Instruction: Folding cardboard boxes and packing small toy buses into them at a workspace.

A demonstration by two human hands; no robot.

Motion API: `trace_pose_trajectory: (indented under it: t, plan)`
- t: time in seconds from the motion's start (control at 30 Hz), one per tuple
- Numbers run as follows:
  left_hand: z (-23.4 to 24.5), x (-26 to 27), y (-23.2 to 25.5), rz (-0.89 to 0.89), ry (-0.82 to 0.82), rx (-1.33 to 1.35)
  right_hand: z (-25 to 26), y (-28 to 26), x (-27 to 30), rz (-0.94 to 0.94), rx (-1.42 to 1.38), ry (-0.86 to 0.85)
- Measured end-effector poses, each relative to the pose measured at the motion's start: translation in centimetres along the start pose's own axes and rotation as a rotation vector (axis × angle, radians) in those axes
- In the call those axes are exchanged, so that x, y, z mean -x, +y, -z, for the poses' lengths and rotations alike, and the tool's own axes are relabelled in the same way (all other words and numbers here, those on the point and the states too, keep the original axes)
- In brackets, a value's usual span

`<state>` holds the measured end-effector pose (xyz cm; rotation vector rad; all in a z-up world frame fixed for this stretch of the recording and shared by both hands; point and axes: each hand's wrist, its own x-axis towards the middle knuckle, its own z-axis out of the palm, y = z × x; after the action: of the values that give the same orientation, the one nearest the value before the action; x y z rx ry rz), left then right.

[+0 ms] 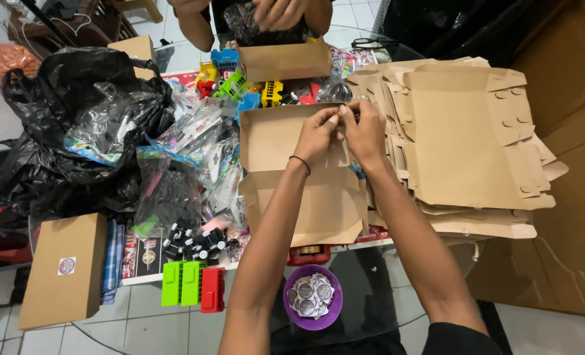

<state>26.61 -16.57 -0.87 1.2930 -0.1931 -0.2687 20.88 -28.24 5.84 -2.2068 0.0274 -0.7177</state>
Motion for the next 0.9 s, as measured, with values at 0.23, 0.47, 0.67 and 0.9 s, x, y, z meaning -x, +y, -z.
trace_pose_trajectory:
  t: [0.23, 0.47, 0.67, 0.9]
  plan:
    - [0.7, 2.3, 3.2, 0.205, -0.053, 0.188, -1.2, 1.3, 0.0, -0.016, 0.075, -0.045]
    - [2.1, 7.7, 6.9, -0.056, 0.033, -0.315, 0.5, 0.6, 0.2, -0.14, 0.259, -0.13]
    - [7.5, 17.1, 9.5, -0.476, 0.28, -0.741, 0.8, 0.9, 0.4, -0.131, 0.389, -0.178]
    - [11.6, 25.3, 7.1, -0.409, 0.614, -1.029, 0.3, -0.2, 0.1, -0.063, 0.493, -0.173]
